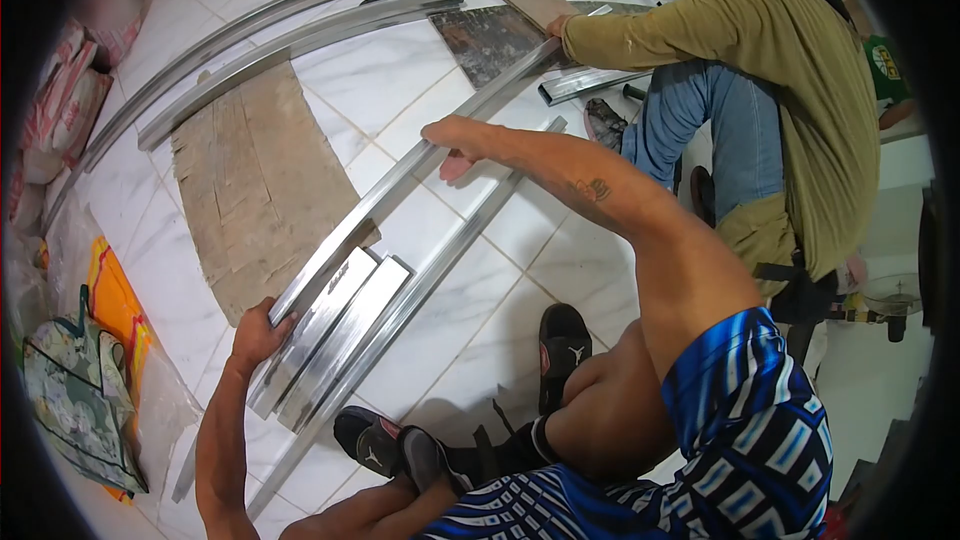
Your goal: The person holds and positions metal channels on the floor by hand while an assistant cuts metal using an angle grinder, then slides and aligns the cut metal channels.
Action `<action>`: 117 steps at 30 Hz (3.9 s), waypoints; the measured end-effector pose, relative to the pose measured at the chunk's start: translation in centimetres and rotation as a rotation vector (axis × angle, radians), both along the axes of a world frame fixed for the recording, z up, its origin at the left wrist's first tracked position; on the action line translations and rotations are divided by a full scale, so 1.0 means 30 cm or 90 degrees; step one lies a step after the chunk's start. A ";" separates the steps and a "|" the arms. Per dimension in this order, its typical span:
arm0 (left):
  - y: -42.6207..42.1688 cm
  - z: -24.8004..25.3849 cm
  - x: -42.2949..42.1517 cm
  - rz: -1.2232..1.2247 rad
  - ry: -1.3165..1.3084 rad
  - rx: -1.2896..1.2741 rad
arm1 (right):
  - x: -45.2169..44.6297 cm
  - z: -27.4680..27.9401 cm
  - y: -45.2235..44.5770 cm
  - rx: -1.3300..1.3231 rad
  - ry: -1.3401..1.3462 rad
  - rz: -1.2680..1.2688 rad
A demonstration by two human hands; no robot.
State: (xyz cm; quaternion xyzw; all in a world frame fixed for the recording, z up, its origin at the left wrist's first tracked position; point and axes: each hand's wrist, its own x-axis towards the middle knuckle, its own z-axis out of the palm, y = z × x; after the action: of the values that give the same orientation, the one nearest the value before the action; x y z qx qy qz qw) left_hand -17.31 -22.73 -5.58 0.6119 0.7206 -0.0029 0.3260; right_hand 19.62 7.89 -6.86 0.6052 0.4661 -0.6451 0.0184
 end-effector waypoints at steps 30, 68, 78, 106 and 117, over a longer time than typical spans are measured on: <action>-0.052 -0.053 -0.097 0.013 -0.044 0.004 | -0.100 -0.001 -0.096 -0.004 -0.002 -0.045; -0.064 -0.121 -0.154 0.005 -0.018 -0.072 | -0.536 -0.106 -0.270 0.090 -0.027 -0.928; -0.044 -0.089 -0.149 0.018 0.012 -0.142 | -0.527 -0.112 -0.258 0.052 -0.070 -0.895; -0.013 -0.082 -0.136 0.002 0.059 -0.226 | -0.528 -0.152 -0.252 0.082 -0.092 -0.919; -0.022 -0.100 -0.145 -0.001 0.038 -0.190 | -0.528 -0.147 -0.251 0.089 -0.104 -0.903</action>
State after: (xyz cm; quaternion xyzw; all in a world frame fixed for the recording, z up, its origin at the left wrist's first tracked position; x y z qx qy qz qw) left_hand -21.67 -23.39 -8.56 0.5570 0.7209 -0.1287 0.3919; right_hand 3.77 0.37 -11.28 0.8083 -0.0022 -0.4229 -0.4097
